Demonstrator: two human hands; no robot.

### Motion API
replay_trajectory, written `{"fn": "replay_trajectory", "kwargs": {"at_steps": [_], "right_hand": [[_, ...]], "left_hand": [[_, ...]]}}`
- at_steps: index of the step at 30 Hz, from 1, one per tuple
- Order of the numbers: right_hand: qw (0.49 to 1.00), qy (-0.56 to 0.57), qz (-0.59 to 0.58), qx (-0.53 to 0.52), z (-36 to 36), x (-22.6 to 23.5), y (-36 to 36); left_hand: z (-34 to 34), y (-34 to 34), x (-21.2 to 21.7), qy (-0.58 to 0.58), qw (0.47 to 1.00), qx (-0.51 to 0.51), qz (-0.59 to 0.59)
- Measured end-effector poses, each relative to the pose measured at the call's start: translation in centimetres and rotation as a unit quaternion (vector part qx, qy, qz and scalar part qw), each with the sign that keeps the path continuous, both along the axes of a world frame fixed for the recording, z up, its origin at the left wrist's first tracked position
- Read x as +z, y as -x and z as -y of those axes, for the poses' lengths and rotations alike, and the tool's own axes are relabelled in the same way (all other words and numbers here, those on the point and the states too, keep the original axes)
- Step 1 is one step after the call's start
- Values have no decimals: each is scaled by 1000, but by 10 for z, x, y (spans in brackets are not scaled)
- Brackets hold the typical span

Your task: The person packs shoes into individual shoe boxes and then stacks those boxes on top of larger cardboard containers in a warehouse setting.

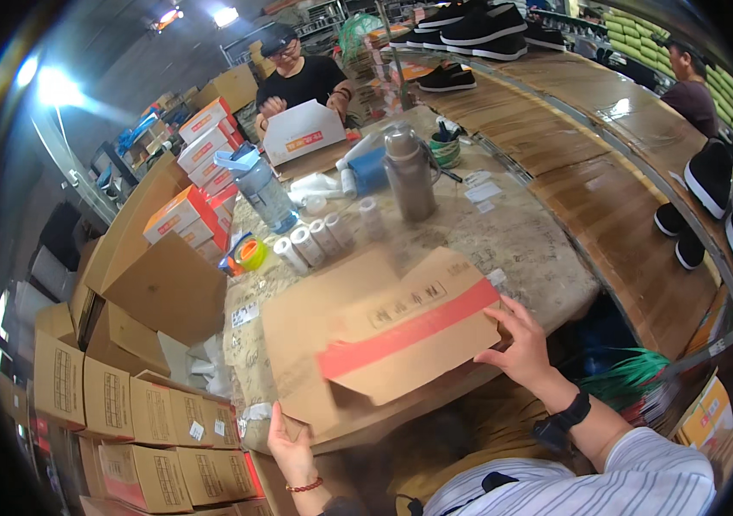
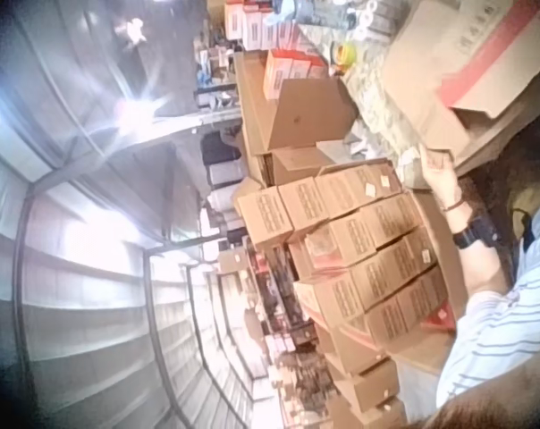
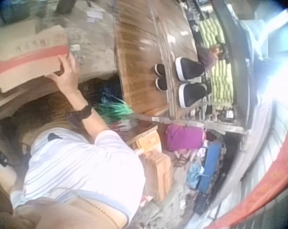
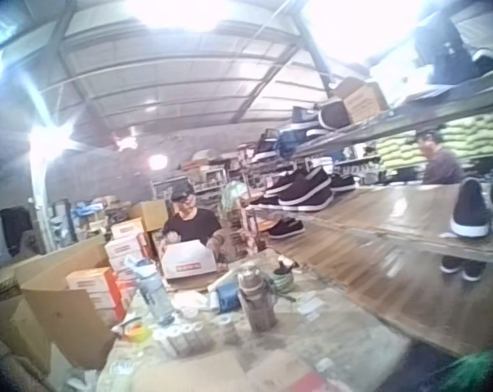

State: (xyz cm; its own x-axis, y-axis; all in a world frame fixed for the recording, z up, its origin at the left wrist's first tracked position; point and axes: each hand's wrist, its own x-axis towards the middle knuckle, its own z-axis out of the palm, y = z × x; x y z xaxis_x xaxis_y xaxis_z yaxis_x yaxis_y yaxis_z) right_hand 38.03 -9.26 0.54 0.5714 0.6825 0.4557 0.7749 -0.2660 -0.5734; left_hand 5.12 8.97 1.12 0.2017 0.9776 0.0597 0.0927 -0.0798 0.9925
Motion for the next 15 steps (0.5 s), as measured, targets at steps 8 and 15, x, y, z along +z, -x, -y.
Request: {"fn": "replay_trajectory", "kwargs": {"at_steps": [8, 15], "right_hand": [[970, -150, -44, 185, -13, 35, 19], [958, -225, -65, 167, -24, 149, -7]], "left_hand": [[-8, -6, -11, -173, 981, 81, -37], [-59, -41, 63, -218, 963, -148, 60]]}}
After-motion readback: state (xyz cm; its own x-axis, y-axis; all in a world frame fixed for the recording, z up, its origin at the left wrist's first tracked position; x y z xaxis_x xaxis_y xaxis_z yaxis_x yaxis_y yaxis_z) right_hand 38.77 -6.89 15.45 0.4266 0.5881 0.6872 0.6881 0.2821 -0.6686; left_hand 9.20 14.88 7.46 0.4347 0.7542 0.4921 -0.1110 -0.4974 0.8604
